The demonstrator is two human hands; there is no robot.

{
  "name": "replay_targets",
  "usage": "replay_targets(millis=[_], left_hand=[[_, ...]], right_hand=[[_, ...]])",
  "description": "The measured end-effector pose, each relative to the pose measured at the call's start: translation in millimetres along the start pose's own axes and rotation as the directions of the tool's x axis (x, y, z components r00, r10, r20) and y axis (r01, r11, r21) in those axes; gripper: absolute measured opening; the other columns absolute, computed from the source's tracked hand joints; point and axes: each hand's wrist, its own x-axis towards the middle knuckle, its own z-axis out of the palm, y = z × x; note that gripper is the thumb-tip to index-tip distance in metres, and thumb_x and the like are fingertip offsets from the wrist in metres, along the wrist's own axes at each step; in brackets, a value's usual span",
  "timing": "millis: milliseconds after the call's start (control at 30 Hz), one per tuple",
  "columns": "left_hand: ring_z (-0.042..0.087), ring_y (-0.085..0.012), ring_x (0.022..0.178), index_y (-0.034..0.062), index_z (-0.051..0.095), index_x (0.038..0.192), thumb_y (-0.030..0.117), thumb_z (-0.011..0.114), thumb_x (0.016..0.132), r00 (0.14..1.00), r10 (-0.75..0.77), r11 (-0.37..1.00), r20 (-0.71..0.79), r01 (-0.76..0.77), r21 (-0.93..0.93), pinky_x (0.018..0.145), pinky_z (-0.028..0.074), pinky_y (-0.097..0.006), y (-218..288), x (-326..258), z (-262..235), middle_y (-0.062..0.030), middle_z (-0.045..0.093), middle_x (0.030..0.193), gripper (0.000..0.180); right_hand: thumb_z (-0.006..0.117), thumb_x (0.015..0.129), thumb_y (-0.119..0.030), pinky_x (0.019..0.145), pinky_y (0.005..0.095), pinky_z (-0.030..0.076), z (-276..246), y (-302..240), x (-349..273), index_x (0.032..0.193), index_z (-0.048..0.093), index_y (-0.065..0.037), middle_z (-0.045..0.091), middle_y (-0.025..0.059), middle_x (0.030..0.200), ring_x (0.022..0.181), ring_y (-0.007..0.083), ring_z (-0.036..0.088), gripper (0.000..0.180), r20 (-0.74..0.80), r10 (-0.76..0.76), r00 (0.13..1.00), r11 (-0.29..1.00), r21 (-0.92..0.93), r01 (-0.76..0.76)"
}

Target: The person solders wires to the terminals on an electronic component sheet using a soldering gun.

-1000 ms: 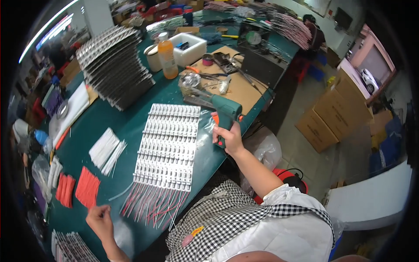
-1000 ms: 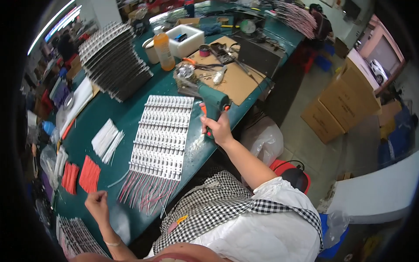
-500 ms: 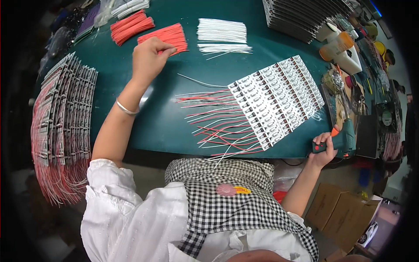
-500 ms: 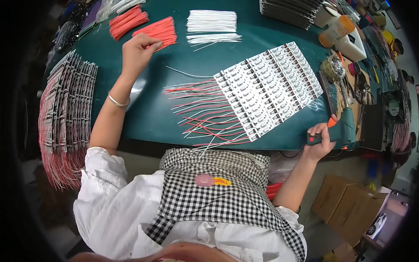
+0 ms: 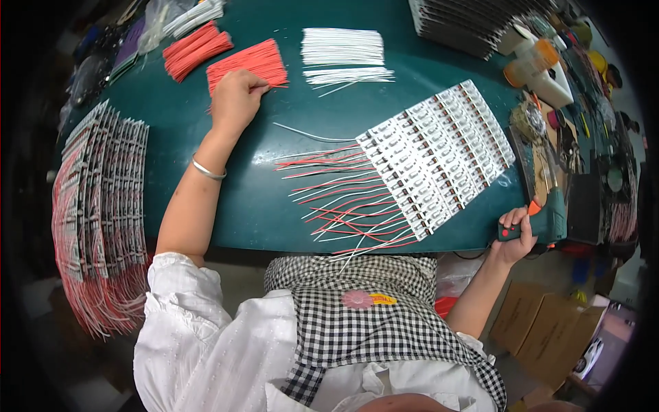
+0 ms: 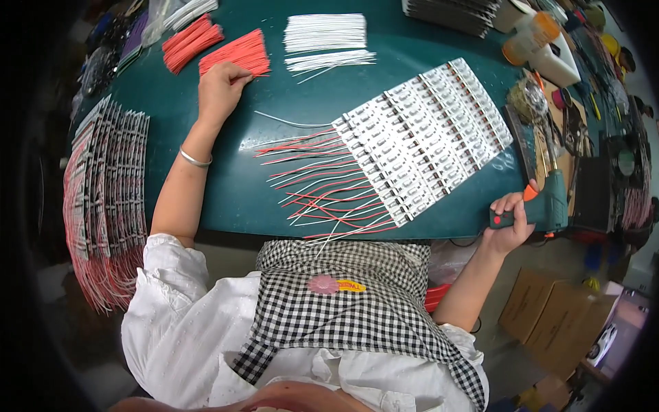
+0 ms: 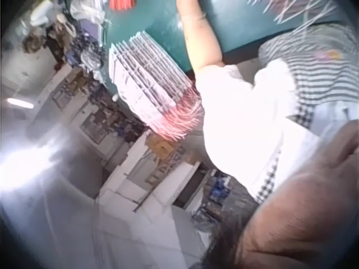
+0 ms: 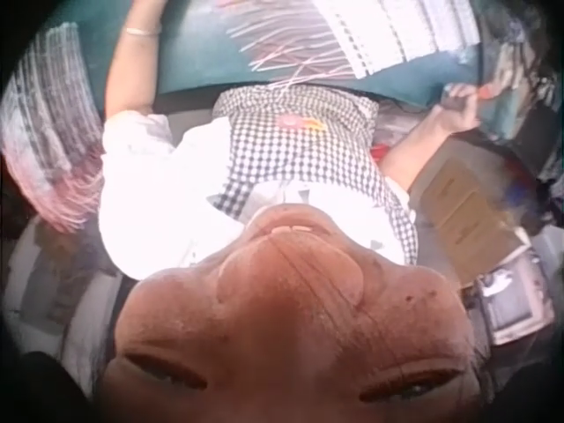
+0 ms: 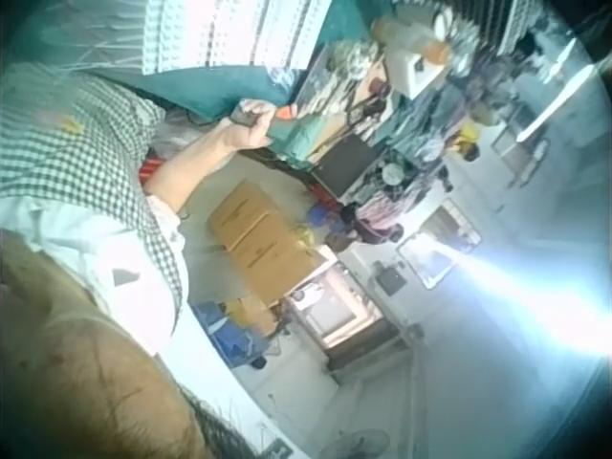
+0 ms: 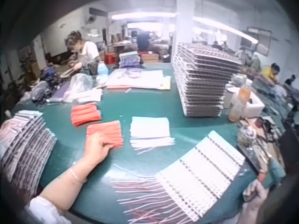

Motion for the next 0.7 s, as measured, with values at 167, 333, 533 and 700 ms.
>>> replay_targets(millis=[167,333,533,700], left_hand=[[0.06,-0.0273,0.085,0.0062,0.071,0.085,0.012,0.073,0.072,0.982,0.189,0.982,-0.003,-0.189,0.008,0.074,0.048,-0.036,36.3,11.3,7.1,-0.0085,0.066,0.088,0.014],[0.057,-0.0308,0.093,0.0031,0.067,0.097,0.021,0.073,0.075,0.925,0.364,0.931,0.107,-0.362,-0.041,0.081,0.046,-0.038,94.0,50.6,36.3,-0.0117,0.064,0.097,0.028],[0.057,-0.0344,0.09,0.001,0.065,0.084,0.025,0.073,0.075,0.892,0.309,0.946,0.33,-0.324,-0.008,0.077,0.045,-0.043,110.9,84.1,73.4,-0.0175,0.06,0.088,0.027],[0.057,-0.0366,0.075,-0.0015,0.057,0.078,0.011,0.068,0.077,0.9,0.361,0.932,0.245,-0.346,-0.104,0.067,0.044,-0.044,80.8,77.8,102.0,-0.0185,0.058,0.08,0.016]], right_hand=[[0.049,0.086,-0.01,0.054,0.029,0.045,8.5,5.1,3.4,0.132,0.036,0.007,0.046,0.0064,0.068,0.055,0.0149,0.047,0.05,-0.026,0.021,0.999,0.999,0.032,-0.021],[0.049,0.085,-0.009,0.053,0.0294,0.045,15.6,2.3,10.8,0.129,0.037,0.007,0.046,0.0067,0.067,0.054,0.0149,0.047,0.049,-0.042,0.03,0.999,0.998,0.06,-0.028],[0.054,0.079,-0.006,0.048,0.0287,0.046,15.9,-8.3,5.7,0.12,0.044,0.006,0.05,0.0065,0.061,0.047,0.0156,0.05,0.044,-0.154,0.058,0.986,0.998,0.013,-0.057],[0.058,0.075,-0.005,0.049,0.0278,0.044,13.2,-1.6,-0.5,0.115,0.049,0.003,0.053,0.0067,0.06,0.047,0.0154,0.052,0.042,-0.182,0.123,0.976,0.988,0.114,-0.103]])
